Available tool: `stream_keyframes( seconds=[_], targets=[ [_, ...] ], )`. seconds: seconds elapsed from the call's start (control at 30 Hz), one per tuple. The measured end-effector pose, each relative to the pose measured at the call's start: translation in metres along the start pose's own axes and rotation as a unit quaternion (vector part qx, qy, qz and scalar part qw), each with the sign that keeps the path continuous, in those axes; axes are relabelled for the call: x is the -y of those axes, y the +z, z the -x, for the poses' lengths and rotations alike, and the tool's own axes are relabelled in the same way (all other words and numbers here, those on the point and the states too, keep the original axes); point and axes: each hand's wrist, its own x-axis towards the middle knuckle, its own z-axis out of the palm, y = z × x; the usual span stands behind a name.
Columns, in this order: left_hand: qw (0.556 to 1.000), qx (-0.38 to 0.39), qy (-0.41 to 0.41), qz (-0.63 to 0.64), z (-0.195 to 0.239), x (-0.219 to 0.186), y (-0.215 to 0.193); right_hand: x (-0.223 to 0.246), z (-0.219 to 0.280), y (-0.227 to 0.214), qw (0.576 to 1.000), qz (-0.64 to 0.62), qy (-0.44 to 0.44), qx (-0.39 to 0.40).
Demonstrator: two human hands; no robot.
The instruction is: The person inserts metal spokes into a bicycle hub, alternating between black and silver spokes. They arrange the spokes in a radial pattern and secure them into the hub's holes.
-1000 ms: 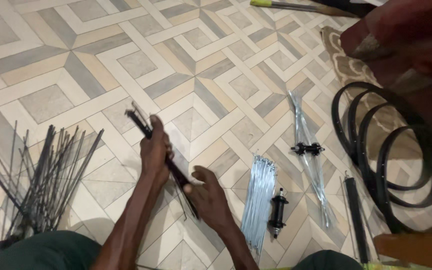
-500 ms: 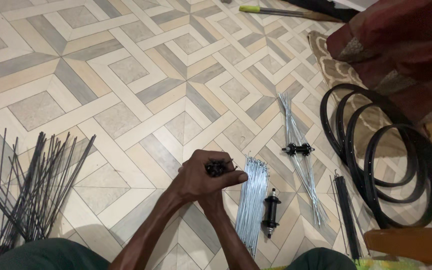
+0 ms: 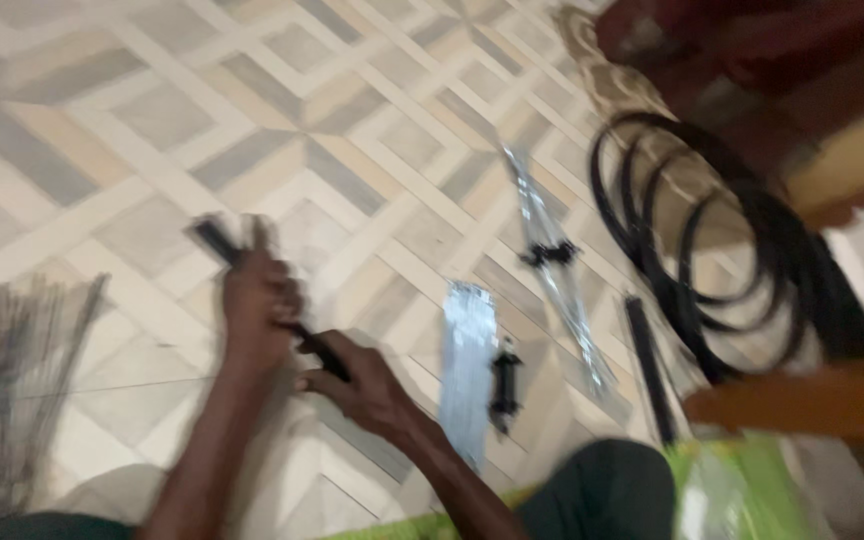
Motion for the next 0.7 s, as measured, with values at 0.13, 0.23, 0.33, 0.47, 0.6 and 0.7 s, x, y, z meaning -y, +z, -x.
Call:
stream_keyframes(
  seconds=[0.13, 0.23, 0.33, 0.47, 0.6, 0.7],
  targets=[
    [0.979, -0.067, -0.109, -0.161, 0.022, -0.010, 0.012, 0.023, 0.042, -0.021, 0.999, -0.022, -0.002, -0.037],
    [0.925, 0.083, -0.107, -0.355, 0.037, -0.008, 0.045, -0.012, 0.061, -0.067, 0.988, -0.020, -0.053, -0.144],
    [0.851, 0.109, -0.114, -0.500, 0.046, -0.010, 0.061, -0.067, 0.095, -0.149, 0.971, -0.004, -0.012, -0.241],
    [0.835, 0.064, -0.142, -0.528, 0.042, -0.004, 0.056, -0.125, 0.156, -0.243, 0.887, 0.217, 0.110, -0.392],
    [0.838, 0.052, -0.121, -0.529, 0.033, 0.003, 0.042, -0.167, 0.208, -0.277, 0.827, 0.341, 0.226, -0.387],
    [0.835, 0.045, -0.112, -0.536, 0.031, 0.007, 0.036, -0.194, 0.226, -0.273, 0.809, 0.366, 0.256, -0.383]
  ],
)
